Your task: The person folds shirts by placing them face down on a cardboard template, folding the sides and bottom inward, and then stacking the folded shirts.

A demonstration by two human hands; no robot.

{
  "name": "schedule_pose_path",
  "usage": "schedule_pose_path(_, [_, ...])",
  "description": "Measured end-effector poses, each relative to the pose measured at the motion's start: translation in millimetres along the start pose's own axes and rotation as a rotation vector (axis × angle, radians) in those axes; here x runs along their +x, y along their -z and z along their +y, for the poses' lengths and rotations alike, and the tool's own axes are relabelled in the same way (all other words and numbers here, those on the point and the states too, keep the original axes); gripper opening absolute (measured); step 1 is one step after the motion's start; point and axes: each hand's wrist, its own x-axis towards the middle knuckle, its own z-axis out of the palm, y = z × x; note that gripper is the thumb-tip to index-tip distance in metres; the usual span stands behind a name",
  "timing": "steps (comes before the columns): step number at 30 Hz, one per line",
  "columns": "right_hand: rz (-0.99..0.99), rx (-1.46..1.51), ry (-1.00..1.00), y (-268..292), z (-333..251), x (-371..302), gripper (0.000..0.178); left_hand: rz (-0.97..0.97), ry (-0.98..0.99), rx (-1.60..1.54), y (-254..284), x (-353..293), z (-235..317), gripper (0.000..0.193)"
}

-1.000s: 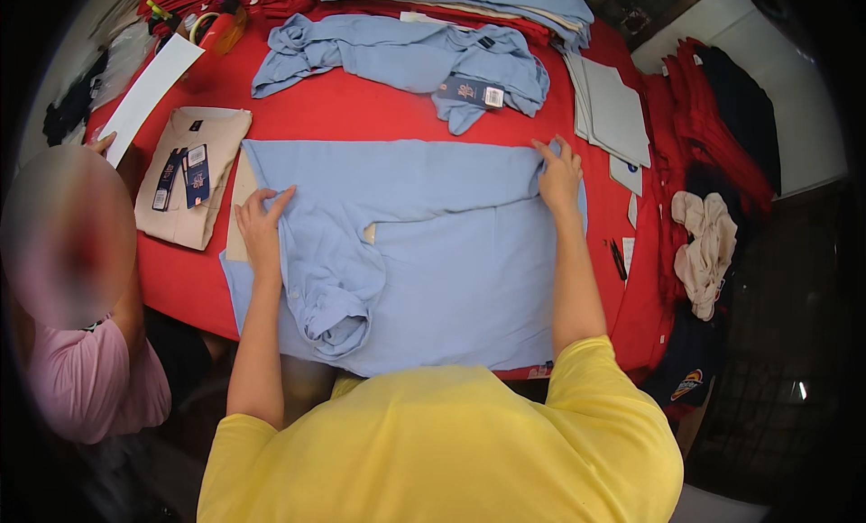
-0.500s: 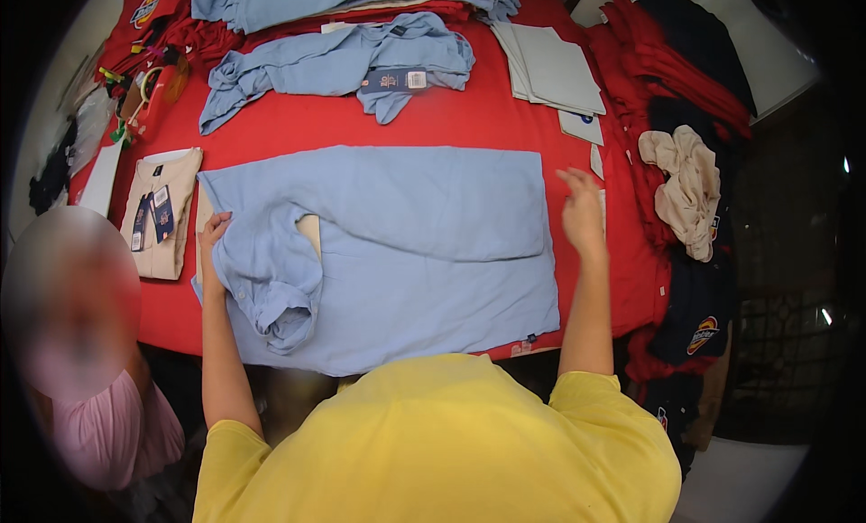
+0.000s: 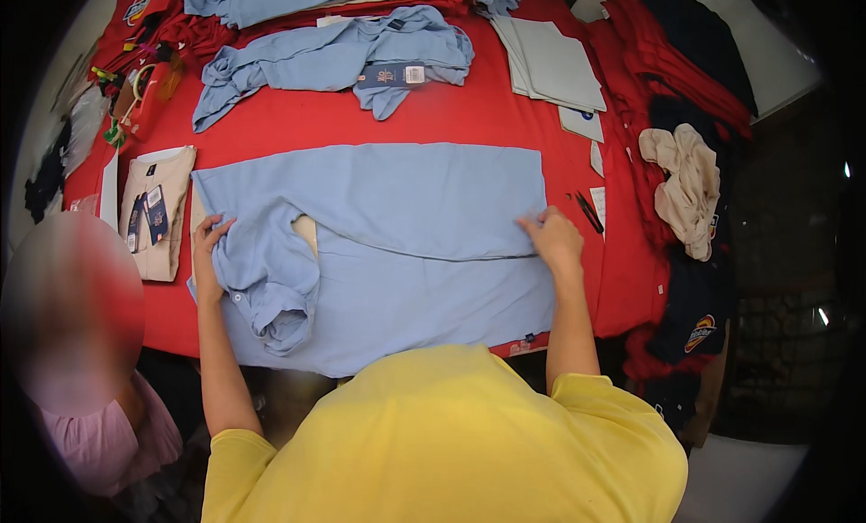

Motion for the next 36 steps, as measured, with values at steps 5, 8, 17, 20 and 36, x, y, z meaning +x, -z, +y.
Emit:
schedule_pose_path(5, [-0.027,0.208,0.029,4.9,-8.4,5.8,0.032,0.005,-0.054,0.056,1.6,1.9,-6.6,0.038])
schedule_pose_path(8, [-0.076,0.665,-0.032,4.2,2.6,18.2,0.027,0.001,-0.046,0.046,1.8,1.5,-4.9,0.038])
schedule_pose_path(17, [0.080,0.210,0.141,29.0,1.1,16.7,0.030,-0.007,-0.034,0.014,2.4,-0.5,-0.4,0.037])
schedule_pose_path(20, [0.050,0.188,0.082,41.6,-10.9,25.2,0.029,-0.006,-0.036,0.003,3.4,-2.5,-4.2,0.037])
schedule_pose_path(36, [0.332,0.172,0.337,-10.0,-57.2,58.1,0.038,0.059,-0.075,0.163,0.4,-7.4,3.2,0.038])
